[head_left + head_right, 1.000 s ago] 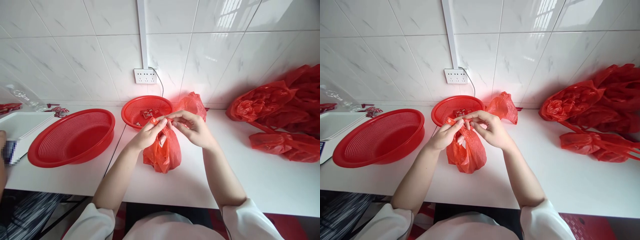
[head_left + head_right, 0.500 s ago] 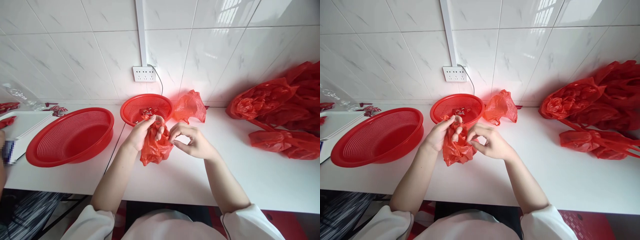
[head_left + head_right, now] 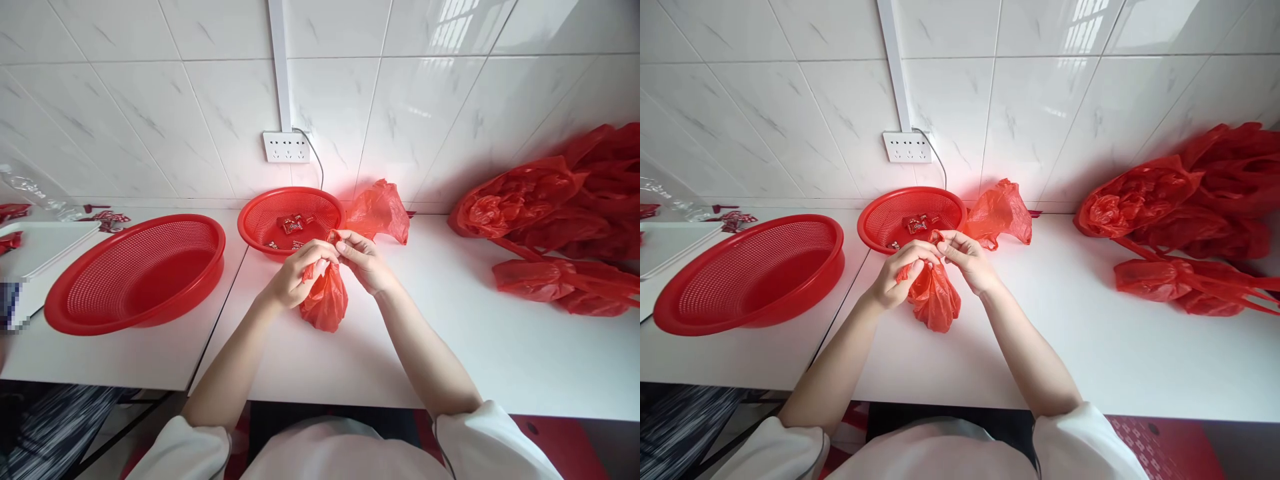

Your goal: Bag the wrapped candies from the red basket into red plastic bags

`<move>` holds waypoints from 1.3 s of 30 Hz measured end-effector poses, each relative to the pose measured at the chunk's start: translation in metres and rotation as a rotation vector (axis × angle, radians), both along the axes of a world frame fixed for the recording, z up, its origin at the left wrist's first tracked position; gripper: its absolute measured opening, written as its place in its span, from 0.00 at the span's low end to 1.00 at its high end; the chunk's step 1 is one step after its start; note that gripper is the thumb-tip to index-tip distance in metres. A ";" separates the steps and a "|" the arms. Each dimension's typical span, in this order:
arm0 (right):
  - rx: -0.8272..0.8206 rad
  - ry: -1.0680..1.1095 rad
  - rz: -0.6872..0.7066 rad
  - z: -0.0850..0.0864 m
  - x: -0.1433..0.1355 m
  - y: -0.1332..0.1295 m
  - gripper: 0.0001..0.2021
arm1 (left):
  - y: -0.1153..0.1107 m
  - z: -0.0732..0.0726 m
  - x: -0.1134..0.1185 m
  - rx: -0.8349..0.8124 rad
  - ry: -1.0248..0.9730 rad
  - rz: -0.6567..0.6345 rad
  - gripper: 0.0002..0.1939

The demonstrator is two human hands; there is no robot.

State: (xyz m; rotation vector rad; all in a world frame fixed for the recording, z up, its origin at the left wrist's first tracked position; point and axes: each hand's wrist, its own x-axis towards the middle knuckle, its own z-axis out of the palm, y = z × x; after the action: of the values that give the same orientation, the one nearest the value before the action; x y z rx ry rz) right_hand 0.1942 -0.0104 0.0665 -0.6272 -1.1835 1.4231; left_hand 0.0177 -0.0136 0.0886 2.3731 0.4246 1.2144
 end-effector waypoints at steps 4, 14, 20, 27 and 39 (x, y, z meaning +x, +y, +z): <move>-0.053 -0.031 -0.040 0.000 0.002 0.001 0.13 | 0.002 -0.009 0.001 0.012 -0.093 0.135 0.19; -0.074 -0.113 -0.235 0.000 0.043 -0.005 0.28 | -0.006 -0.011 -0.039 -0.069 -0.020 0.626 0.20; -0.129 -0.177 -0.545 -0.024 0.083 -0.004 0.29 | -0.014 -0.019 -0.068 -0.103 0.108 0.820 0.21; -0.023 -0.360 -0.804 -0.043 0.090 -0.002 0.25 | -0.002 -0.041 -0.057 -0.501 0.101 0.706 0.25; 0.374 -1.351 -0.248 -0.061 0.010 -0.034 0.38 | 0.033 -0.111 -0.084 -0.916 -0.027 0.317 0.36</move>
State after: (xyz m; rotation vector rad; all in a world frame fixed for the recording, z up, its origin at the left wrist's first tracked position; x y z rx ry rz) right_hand 0.2043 -0.0440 0.0050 -1.4788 -2.2050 0.3924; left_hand -0.0661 0.0191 -0.0223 1.5270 1.1020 0.8808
